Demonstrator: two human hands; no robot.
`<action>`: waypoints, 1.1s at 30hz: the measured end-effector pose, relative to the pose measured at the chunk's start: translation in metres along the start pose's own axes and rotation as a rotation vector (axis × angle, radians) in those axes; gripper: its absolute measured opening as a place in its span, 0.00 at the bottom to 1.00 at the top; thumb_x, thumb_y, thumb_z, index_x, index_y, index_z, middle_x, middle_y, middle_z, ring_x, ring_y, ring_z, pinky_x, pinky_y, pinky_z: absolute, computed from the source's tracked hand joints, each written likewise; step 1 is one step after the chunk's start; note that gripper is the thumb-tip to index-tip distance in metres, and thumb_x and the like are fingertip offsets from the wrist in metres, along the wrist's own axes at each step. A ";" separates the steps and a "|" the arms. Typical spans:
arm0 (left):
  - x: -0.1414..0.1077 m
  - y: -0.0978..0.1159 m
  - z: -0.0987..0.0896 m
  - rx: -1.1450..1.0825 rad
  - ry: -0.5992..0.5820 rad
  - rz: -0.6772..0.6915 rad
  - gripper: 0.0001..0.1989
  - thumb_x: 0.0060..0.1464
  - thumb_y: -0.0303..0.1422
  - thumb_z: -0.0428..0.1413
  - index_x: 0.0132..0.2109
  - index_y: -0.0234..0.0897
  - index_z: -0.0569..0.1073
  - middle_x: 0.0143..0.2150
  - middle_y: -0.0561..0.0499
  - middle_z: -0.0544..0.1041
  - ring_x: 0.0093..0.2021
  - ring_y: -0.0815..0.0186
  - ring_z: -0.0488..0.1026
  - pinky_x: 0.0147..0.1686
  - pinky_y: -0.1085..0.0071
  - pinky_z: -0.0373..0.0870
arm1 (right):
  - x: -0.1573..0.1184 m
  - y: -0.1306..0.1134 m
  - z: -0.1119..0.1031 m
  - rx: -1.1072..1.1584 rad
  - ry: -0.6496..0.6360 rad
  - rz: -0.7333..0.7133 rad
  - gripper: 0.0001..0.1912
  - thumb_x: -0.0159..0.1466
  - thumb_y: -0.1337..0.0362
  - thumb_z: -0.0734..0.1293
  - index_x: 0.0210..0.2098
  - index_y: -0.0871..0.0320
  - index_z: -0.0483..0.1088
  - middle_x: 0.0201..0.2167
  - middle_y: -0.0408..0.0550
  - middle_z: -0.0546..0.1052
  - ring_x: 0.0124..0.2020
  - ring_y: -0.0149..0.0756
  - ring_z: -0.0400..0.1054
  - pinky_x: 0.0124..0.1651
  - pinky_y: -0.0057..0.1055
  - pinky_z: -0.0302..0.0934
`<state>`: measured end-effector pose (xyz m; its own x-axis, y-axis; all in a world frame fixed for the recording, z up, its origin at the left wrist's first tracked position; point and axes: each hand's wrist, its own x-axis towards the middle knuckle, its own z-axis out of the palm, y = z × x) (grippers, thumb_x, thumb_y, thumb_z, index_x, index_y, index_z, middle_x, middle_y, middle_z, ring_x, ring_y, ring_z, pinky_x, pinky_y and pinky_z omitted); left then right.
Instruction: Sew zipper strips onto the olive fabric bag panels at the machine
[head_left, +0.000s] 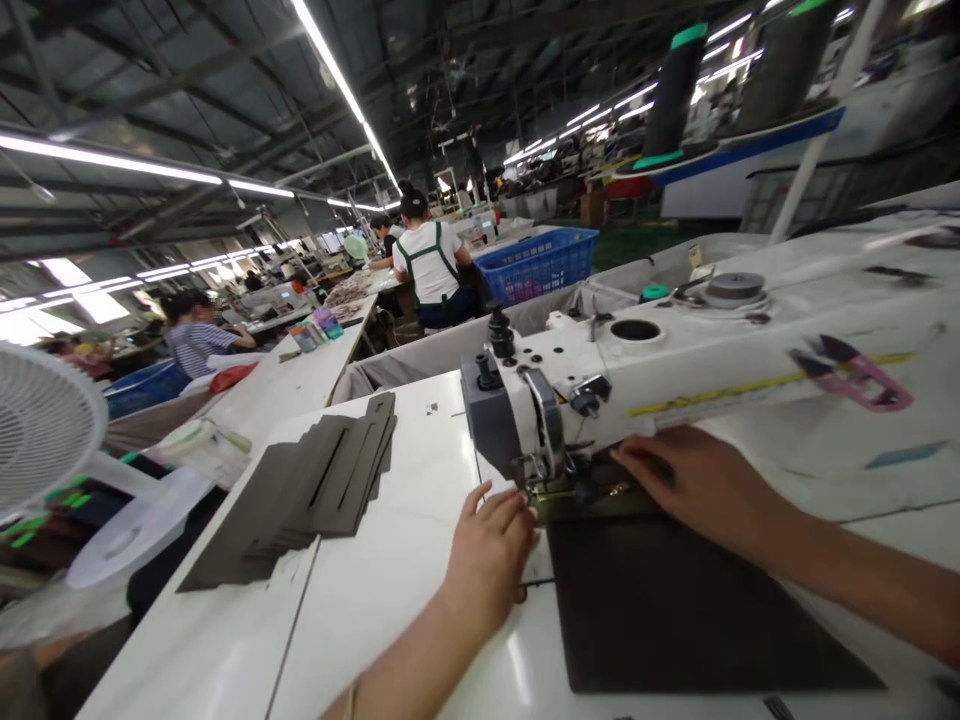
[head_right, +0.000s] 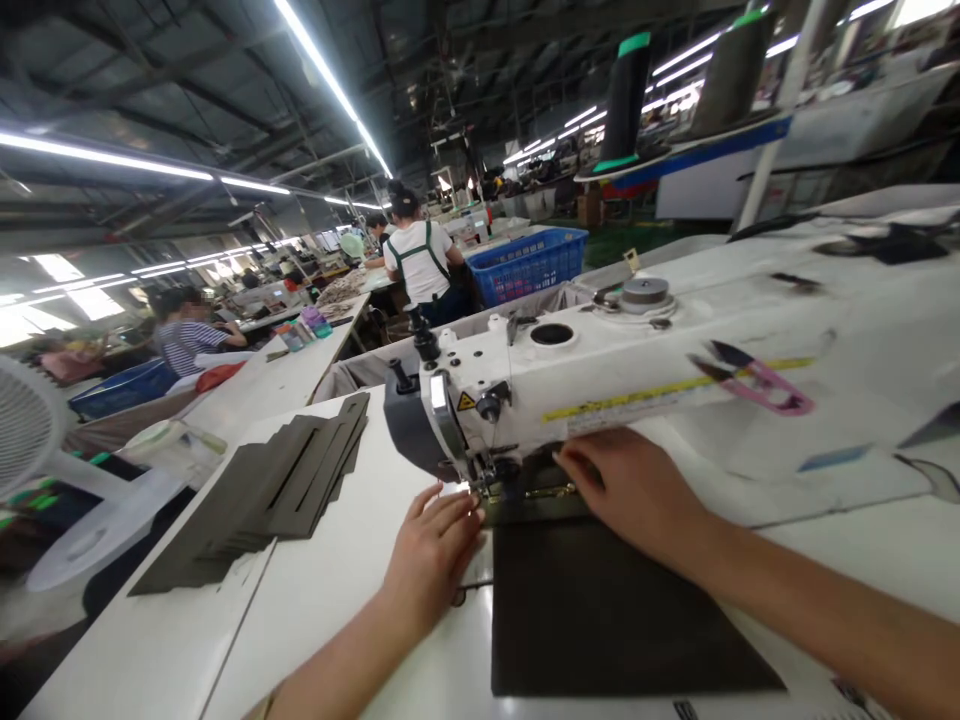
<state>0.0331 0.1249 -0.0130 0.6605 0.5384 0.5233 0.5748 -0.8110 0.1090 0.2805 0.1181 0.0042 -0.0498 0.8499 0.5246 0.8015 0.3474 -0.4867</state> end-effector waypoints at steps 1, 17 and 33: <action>0.000 -0.005 0.002 0.014 -0.021 0.046 0.07 0.58 0.26 0.51 0.43 0.34 0.71 0.43 0.44 0.76 0.46 0.60 0.72 0.52 0.55 0.61 | -0.017 -0.009 0.001 -0.005 -0.033 -0.076 0.13 0.64 0.60 0.60 0.28 0.58 0.71 0.29 0.48 0.73 0.33 0.38 0.67 0.41 0.38 0.61; 0.007 0.004 0.004 -0.029 -0.001 -0.124 0.06 0.55 0.23 0.52 0.36 0.37 0.73 0.37 0.50 0.78 0.36 0.65 0.74 0.46 0.61 0.64 | -0.035 -0.047 0.051 -0.253 -0.225 -0.373 0.08 0.61 0.71 0.61 0.37 0.60 0.72 0.26 0.47 0.75 0.27 0.37 0.68 0.32 0.34 0.61; 0.002 0.009 0.013 0.188 0.020 -0.035 0.10 0.60 0.24 0.46 0.40 0.36 0.72 0.40 0.47 0.75 0.42 0.62 0.72 0.50 0.55 0.63 | -0.031 -0.043 0.060 -0.194 -0.151 -0.322 0.15 0.63 0.73 0.56 0.45 0.68 0.70 0.45 0.58 0.73 0.49 0.46 0.64 0.55 0.43 0.57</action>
<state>0.0461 0.1220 -0.0223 0.6301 0.5592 0.5387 0.6782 -0.7342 -0.0311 0.2119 0.1006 -0.0326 -0.3924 0.7636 0.5128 0.8275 0.5364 -0.1655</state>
